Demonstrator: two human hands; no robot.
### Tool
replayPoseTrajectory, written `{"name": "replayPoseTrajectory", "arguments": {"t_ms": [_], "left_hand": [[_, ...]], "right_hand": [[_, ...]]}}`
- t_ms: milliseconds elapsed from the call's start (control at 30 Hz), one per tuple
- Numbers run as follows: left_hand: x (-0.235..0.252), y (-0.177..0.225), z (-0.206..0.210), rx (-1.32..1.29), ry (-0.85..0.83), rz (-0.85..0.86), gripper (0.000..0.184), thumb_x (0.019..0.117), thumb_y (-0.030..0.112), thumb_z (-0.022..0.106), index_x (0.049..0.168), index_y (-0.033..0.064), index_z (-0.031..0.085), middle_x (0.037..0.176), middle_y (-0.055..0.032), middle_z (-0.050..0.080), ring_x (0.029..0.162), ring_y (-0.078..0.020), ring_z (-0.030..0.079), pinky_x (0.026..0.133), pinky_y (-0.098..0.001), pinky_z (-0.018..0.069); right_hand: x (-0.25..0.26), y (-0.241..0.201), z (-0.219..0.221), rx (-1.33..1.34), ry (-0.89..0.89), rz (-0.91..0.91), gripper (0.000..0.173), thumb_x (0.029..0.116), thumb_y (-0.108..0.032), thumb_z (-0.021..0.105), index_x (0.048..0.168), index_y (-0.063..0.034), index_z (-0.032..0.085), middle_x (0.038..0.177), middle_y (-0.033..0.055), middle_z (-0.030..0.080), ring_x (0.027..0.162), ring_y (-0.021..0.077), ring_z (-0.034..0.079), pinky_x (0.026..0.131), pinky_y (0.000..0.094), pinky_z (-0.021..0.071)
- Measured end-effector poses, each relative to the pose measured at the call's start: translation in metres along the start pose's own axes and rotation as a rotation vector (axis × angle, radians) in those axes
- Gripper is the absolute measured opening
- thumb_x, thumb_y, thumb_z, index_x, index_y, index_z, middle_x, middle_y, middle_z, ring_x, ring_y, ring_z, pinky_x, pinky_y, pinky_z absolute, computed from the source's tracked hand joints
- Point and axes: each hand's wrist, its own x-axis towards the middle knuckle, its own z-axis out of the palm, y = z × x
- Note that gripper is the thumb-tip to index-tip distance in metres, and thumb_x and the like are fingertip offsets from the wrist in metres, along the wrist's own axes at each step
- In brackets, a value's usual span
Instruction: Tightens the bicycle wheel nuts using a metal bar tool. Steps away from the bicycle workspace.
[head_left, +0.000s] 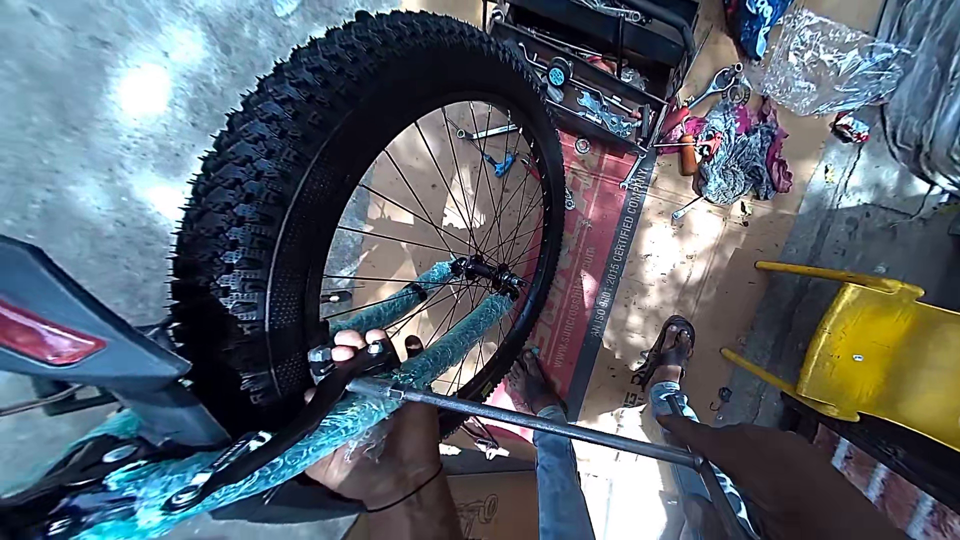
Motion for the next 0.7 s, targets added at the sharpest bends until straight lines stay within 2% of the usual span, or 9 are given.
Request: {"name": "replayPoseTrajectory", "arguments": {"t_ms": [67, 133, 167, 233, 333, 433, 533, 633, 700], "left_hand": [[-0.001, 0.001, 0.000, -0.007, -0.006, -0.019, 0.059, 0.1026, 0.049, 0.017, 0.116, 0.0080, 0.057, 0.119, -0.0096, 0.061, 0.117, -0.0255, 0.059, 0.101, -0.0480, 0.0506], [-0.001, 0.000, -0.001, 0.004, -0.018, -0.010, 0.061, 0.1034, 0.049, 0.015, 0.118, 0.0074, 0.057, 0.120, -0.0100, 0.060, 0.118, -0.0258, 0.059, 0.101, -0.0495, 0.0504], [0.000, -0.001, -0.001, -0.001, -0.021, -0.003, 0.061, 0.1034, 0.049, 0.016, 0.118, 0.0067, 0.057, 0.120, -0.0103, 0.060, 0.117, -0.0263, 0.060, 0.100, -0.0492, 0.0507], [0.000, -0.002, 0.001, 0.005, -0.015, 0.007, 0.061, 0.1040, 0.048, 0.016, 0.118, 0.0059, 0.058, 0.119, -0.0105, 0.061, 0.115, -0.0264, 0.061, 0.099, -0.0485, 0.0515], [0.001, -0.002, 0.000, 0.012, -0.016, 0.005, 0.061, 0.1034, 0.049, 0.015, 0.118, 0.0067, 0.056, 0.119, -0.0104, 0.060, 0.115, -0.0259, 0.060, 0.099, -0.0475, 0.0514], [0.002, -0.004, -0.001, 0.001, 0.007, 0.036, 0.061, 0.1035, 0.049, 0.014, 0.118, 0.0070, 0.056, 0.119, -0.0098, 0.060, 0.115, -0.0253, 0.060, 0.099, -0.0472, 0.0515], [0.003, -0.007, 0.002, -0.018, 0.017, 0.039, 0.059, 0.1039, 0.048, 0.019, 0.115, 0.0057, 0.058, 0.117, -0.0103, 0.062, 0.113, -0.0254, 0.062, 0.097, -0.0473, 0.0527], [0.002, -0.011, 0.002, 0.022, 0.022, 0.067, 0.058, 0.1041, 0.048, 0.018, 0.114, 0.0075, 0.059, 0.116, -0.0087, 0.062, 0.113, -0.0250, 0.061, 0.098, -0.0479, 0.0517], [0.001, -0.013, 0.000, 0.056, 0.018, 0.102, 0.061, 0.1038, 0.049, 0.016, 0.120, 0.0078, 0.058, 0.121, -0.0096, 0.062, 0.117, -0.0261, 0.060, 0.102, -0.0484, 0.0497]], "right_hand": [[0.013, 0.001, 0.001, -0.402, 0.067, -0.097, 0.067, 0.0989, -0.072, 0.040, 0.116, -0.0160, 0.074, 0.103, 0.0066, 0.071, 0.086, 0.0245, 0.066, 0.073, 0.0456, 0.0534], [0.034, 0.010, -0.002, -0.397, 0.116, -0.225, 0.055, 0.1038, -0.063, 0.038, 0.094, -0.0222, 0.073, 0.111, 0.0025, 0.065, 0.099, 0.0195, 0.061, 0.089, 0.0433, 0.0495], [0.043, 0.013, -0.006, -0.292, 0.113, -0.275, 0.048, 0.1073, -0.053, 0.039, 0.094, -0.0219, 0.073, 0.110, -0.0008, 0.066, 0.101, 0.0138, 0.063, 0.089, 0.0379, 0.0531], [0.052, 0.016, -0.007, -0.047, 0.044, -0.302, 0.044, 0.1105, -0.041, 0.036, 0.093, -0.0174, 0.069, 0.088, -0.0043, 0.064, 0.076, 0.0056, 0.061, 0.062, 0.0270, 0.0508], [0.048, 0.008, -0.006, 0.388, -0.114, -0.146, 0.050, 0.1125, -0.040, 0.031, 0.086, -0.0136, 0.064, 0.072, -0.0035, 0.062, 0.063, 0.0066, 0.060, 0.055, 0.0281, 0.0491], [0.055, -0.003, -0.017, 0.947, -0.362, 0.202, 0.056, 0.1126, -0.043, 0.029, 0.091, -0.0074, 0.068, 0.078, 0.0039, 0.072, 0.067, 0.0144, 0.071, 0.061, 0.0307, 0.0628], [0.064, -0.001, -0.022, 1.209, -0.499, 0.460, 0.058, 0.1118, -0.045, 0.027, 0.094, -0.0058, 0.066, 0.086, 0.0103, 0.074, 0.071, 0.0206, 0.074, 0.064, 0.0345, 0.0638], [0.056, -0.009, -0.025, 1.147, -0.471, 0.286, 0.057, 0.1117, -0.047, 0.028, 0.105, -0.0073, 0.068, 0.099, 0.0083, 0.076, 0.067, 0.0170, 0.072, 0.057, 0.0316, 0.0619], [0.046, -0.021, -0.019, 1.104, -0.423, 0.129, 0.051, 0.1128, -0.042, 0.031, 0.101, -0.0071, 0.067, 0.094, 0.0058, 0.074, 0.066, 0.0125, 0.069, 0.057, 0.0293, 0.0600]]}}
